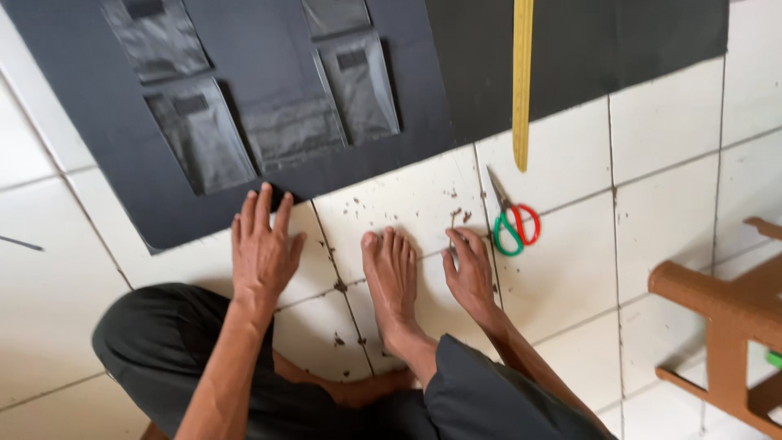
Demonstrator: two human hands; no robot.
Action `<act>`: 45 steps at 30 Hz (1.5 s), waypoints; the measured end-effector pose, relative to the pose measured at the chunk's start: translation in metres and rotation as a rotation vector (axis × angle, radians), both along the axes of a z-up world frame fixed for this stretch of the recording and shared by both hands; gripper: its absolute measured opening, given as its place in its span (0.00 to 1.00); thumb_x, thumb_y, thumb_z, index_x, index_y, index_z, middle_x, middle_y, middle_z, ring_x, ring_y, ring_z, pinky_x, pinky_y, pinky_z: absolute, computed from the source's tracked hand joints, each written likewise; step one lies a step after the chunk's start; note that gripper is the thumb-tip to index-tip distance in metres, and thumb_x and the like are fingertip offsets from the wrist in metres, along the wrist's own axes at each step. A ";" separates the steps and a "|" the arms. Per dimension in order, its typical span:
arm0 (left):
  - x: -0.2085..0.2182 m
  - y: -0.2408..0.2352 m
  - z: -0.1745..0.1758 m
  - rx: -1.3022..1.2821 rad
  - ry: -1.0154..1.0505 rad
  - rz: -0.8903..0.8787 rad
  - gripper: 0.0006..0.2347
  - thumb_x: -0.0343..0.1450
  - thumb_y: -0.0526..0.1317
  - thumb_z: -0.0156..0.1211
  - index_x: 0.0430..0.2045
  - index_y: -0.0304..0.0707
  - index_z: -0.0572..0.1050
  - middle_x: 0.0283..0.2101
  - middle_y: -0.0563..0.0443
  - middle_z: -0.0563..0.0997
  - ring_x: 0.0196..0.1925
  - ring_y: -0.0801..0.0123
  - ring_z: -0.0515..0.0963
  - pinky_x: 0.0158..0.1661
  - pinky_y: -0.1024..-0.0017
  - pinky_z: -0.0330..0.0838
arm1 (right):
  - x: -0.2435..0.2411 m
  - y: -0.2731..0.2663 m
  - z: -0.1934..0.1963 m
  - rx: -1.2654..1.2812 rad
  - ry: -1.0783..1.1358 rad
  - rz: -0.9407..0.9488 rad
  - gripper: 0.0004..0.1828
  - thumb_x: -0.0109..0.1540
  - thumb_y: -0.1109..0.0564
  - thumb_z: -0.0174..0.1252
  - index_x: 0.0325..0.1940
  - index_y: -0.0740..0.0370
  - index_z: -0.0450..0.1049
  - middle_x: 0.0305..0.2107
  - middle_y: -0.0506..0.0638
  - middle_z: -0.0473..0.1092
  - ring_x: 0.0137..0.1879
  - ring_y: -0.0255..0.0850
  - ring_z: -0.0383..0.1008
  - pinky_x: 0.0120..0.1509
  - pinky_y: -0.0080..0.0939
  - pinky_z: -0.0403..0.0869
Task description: The person marks a large piece of black fabric using a set square and a pencil, then cuts the fabric along the marked lines using scissors.
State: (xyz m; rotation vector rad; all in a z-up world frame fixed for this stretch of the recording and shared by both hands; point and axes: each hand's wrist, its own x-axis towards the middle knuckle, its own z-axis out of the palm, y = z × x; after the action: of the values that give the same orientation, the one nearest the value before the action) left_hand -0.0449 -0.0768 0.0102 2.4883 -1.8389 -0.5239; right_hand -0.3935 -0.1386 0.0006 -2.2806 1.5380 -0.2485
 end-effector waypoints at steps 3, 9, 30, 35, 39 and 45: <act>-0.002 -0.001 -0.003 0.012 -0.020 0.018 0.31 0.62 0.50 0.65 0.62 0.54 0.65 0.70 0.48 0.59 0.71 0.56 0.58 0.62 0.53 0.63 | -0.004 -0.006 -0.002 0.027 -0.007 -0.025 0.21 0.57 0.58 0.60 0.56 0.54 0.73 0.51 0.47 0.67 0.58 0.42 0.70 0.61 0.40 0.71; -0.004 -0.003 0.002 -0.063 0.048 0.048 0.27 0.66 0.47 0.58 0.62 0.46 0.64 0.70 0.45 0.58 0.71 0.50 0.56 0.62 0.51 0.57 | -0.002 -0.025 0.013 0.210 -0.193 -0.100 0.18 0.62 0.64 0.53 0.56 0.60 0.72 0.49 0.52 0.67 0.48 0.43 0.75 0.54 0.40 0.74; 0.007 -0.005 0.008 -0.148 0.236 0.187 0.21 0.67 0.40 0.57 0.56 0.43 0.67 0.69 0.45 0.59 0.71 0.52 0.55 0.62 0.49 0.52 | 0.159 0.046 -0.019 -0.052 0.694 0.140 0.17 0.64 0.53 0.50 0.54 0.58 0.56 0.55 0.58 0.64 0.58 0.49 0.68 0.62 0.50 0.70; 0.006 -0.013 0.010 -0.298 0.307 0.233 0.17 0.67 0.40 0.58 0.51 0.43 0.72 0.64 0.43 0.66 0.66 0.49 0.62 0.60 0.49 0.57 | 0.172 0.028 0.004 0.281 0.526 -0.057 0.14 0.63 0.52 0.42 0.51 0.56 0.62 0.56 0.60 0.65 0.62 0.53 0.65 0.67 0.53 0.61; -0.011 -0.029 0.023 -0.331 0.260 0.273 0.12 0.69 0.36 0.56 0.46 0.43 0.74 0.57 0.45 0.72 0.63 0.52 0.67 0.61 0.50 0.60 | 0.168 0.020 0.022 0.173 0.710 0.238 0.28 0.57 0.53 0.61 0.53 0.55 0.53 0.56 0.66 0.62 0.60 0.53 0.67 0.67 0.53 0.67; -0.053 -0.088 0.033 -0.437 0.325 0.001 0.11 0.71 0.34 0.52 0.47 0.39 0.73 0.57 0.43 0.71 0.62 0.49 0.68 0.60 0.50 0.62 | 0.163 0.013 0.011 0.074 0.653 0.187 0.11 0.56 0.57 0.51 0.42 0.51 0.72 0.43 0.49 0.70 0.45 0.44 0.71 0.55 0.45 0.67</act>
State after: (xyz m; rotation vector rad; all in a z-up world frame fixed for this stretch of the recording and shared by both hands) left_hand -0.0983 -0.1646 0.0436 1.9884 -1.6191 -0.4356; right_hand -0.2300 -0.1258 0.0119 -2.5602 1.5451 0.6548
